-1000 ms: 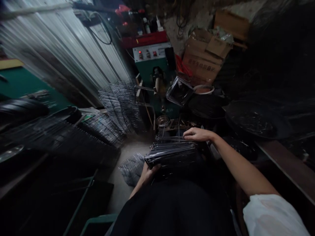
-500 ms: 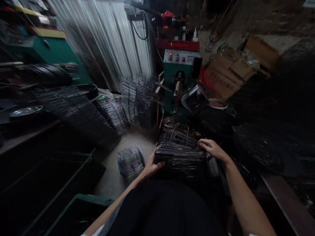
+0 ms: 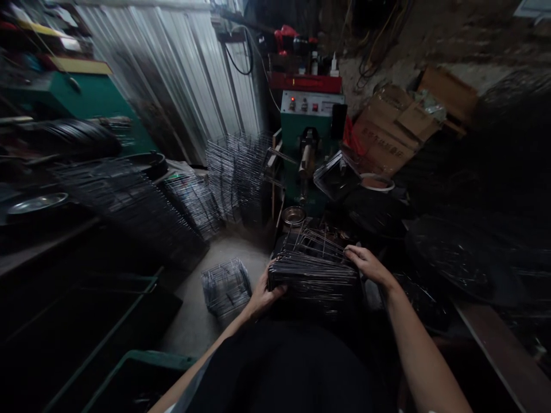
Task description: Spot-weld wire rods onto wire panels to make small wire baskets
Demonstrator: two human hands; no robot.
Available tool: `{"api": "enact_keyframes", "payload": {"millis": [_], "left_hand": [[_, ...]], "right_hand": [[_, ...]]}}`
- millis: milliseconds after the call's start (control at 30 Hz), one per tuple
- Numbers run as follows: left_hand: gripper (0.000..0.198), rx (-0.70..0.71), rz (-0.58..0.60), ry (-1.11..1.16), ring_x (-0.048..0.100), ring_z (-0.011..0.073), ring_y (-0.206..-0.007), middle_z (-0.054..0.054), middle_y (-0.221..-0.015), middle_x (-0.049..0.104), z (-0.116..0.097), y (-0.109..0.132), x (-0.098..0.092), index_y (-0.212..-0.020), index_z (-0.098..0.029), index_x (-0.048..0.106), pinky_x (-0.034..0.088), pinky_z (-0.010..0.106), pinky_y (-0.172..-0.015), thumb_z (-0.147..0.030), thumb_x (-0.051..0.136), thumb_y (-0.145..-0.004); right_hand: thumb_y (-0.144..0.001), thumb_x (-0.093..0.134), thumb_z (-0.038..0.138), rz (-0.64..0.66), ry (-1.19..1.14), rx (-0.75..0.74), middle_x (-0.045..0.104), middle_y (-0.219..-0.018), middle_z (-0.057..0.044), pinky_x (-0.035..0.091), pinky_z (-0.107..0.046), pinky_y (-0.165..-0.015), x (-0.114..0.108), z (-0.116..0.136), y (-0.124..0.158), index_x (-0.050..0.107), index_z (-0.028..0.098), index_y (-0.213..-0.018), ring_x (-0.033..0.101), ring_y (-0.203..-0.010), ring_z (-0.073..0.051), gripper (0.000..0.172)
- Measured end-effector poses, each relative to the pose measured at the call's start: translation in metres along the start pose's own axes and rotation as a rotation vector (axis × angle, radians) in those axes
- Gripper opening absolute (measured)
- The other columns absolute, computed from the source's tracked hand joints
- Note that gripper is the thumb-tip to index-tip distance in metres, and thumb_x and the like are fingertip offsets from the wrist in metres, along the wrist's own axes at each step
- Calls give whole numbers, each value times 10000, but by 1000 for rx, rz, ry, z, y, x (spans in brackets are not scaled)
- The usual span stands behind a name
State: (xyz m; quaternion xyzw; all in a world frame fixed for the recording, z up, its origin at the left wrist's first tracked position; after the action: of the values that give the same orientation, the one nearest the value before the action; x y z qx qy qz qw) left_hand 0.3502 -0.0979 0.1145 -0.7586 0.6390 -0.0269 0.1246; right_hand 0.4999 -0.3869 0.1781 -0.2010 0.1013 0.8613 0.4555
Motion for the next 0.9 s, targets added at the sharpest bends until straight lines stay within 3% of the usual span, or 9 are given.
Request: {"api": "enact_keyframes", "payload": {"millis": [200,367,633,800,900], "left_hand": [[696,37,8,-50,574,304,-1194,106,-1283,622,-12,-13,5,-1367,-170,475,416,442,-1079,-254,685,-709],[686,24,-74,-74,567,314,-1212,99,-1294,620,-16,-19,3,-1313,-173,538,411,442,-1096,-248,713,-654],[667,1,-99,-103,605,301,-1148,91,-1235,654,-20,-14,1,-1303,-161,554,450,422,-1052,-260,688,-656],[691,34,-19,-40,613,287,-1106,77,-1195,657,-26,-5,-2,-1333,-180,517,463,401,-1016,-267,680,-667],[749,33,18,14,583,303,-1150,79,-1226,638,-26,-2,-4,-1344,-194,504,443,407,-1033,-257,710,-628]], "right_hand": [[-894,555,630,41,59,-8,558,-735,8,410,-273,-651,2,-6,-11,606,193,-800,501,-705,-161,449],[-845,597,665,30,24,40,491,-653,32,351,-250,-549,4,-3,-18,555,194,-736,433,-607,-128,485],[-812,616,712,35,-18,59,527,-676,12,393,-254,-536,4,-2,-15,563,192,-765,469,-611,-138,525],[-796,705,626,64,-131,118,588,-745,-1,447,-276,-588,7,10,2,585,202,-834,535,-647,-159,442],[-826,684,604,-37,-203,119,588,-743,-10,442,-283,-585,3,11,10,575,210,-811,532,-636,-161,409]]}}
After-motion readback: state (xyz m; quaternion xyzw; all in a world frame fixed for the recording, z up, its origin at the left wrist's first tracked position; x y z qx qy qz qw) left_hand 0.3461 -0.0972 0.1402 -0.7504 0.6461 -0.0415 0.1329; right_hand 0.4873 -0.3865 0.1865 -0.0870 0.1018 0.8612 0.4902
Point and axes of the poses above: each hand's wrist, its own y-axis away from the middle knuckle, its own x-axis out of the palm, z = x × y, the point moved 3 cm from there along -y, towards the middle knuckle
